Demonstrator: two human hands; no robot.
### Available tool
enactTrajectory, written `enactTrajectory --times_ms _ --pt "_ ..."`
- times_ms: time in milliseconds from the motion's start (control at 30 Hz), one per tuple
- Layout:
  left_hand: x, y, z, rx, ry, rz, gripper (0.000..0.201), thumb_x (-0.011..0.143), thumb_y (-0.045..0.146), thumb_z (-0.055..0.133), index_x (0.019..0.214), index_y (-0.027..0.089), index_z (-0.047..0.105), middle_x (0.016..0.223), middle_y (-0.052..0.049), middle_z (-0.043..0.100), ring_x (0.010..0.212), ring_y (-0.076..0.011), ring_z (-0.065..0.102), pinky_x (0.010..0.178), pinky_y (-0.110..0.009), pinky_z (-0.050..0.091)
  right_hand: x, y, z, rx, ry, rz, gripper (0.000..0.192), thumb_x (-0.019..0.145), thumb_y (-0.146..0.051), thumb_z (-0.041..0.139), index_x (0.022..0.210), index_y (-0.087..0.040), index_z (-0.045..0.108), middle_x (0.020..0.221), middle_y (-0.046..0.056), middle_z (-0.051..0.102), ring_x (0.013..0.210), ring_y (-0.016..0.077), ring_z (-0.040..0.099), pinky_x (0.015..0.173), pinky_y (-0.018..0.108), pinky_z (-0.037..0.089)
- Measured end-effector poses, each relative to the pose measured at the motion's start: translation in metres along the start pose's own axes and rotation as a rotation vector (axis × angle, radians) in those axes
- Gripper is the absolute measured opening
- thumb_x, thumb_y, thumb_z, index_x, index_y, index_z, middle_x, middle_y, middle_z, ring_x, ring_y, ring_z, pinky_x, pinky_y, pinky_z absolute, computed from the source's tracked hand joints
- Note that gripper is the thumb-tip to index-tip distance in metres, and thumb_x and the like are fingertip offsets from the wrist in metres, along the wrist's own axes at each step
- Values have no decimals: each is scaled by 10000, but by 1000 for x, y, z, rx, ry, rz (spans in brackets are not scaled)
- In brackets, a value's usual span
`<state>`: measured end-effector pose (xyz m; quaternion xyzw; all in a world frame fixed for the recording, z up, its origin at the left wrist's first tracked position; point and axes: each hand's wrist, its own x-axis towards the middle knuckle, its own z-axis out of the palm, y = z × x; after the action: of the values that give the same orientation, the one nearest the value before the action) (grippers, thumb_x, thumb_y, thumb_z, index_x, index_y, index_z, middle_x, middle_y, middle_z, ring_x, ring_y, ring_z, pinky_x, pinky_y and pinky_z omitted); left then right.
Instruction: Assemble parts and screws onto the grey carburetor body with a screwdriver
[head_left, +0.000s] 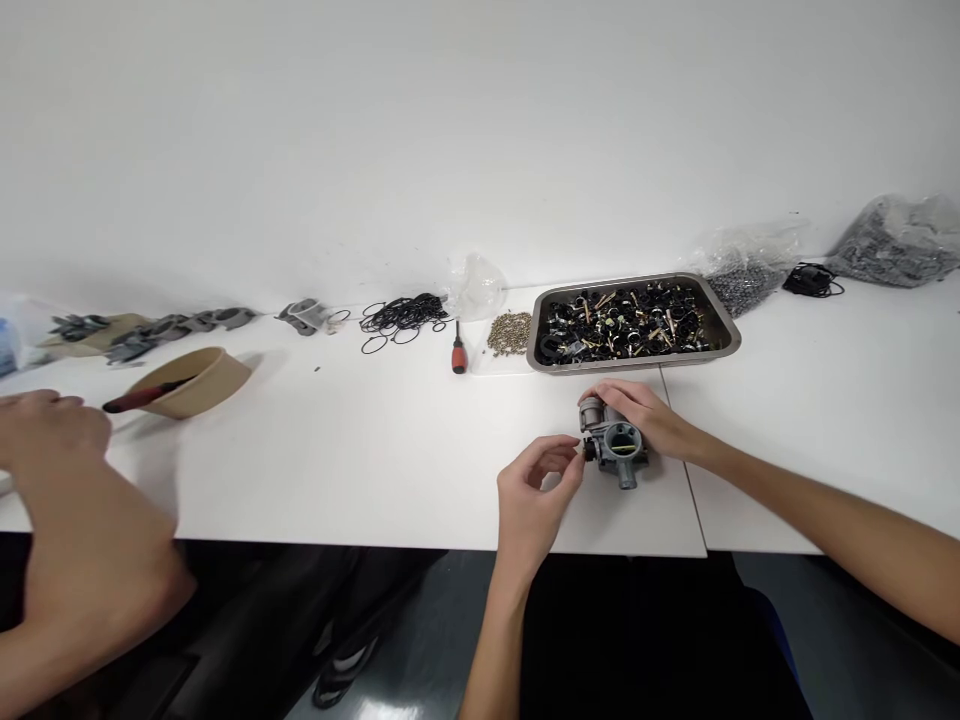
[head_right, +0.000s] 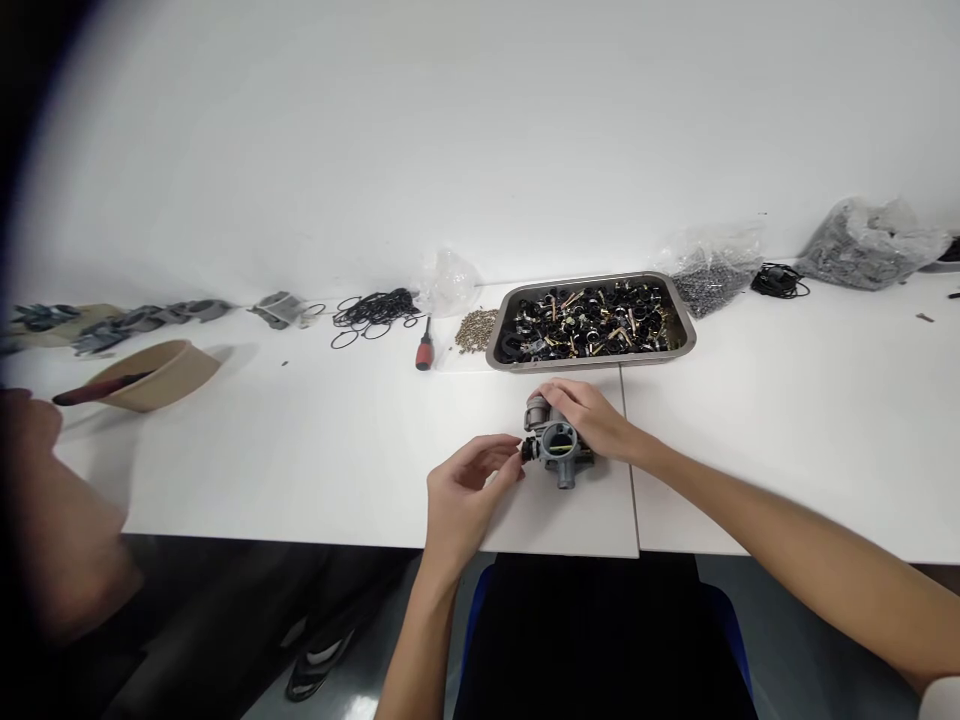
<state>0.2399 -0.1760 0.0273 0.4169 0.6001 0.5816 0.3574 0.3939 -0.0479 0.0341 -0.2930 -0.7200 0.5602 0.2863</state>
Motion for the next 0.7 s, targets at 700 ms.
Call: enactTrajectory --times_ms 700 --pt "3 4 0 -161 -66 -55 166 749 329 853 808 181 804 767 -59 764 710 -183 720 715 -303 609 -1 1 -2 -23 -14 -17 434 1008 -549 454 1005 -183 687 941 66 693 879 208 631 828 349 477"
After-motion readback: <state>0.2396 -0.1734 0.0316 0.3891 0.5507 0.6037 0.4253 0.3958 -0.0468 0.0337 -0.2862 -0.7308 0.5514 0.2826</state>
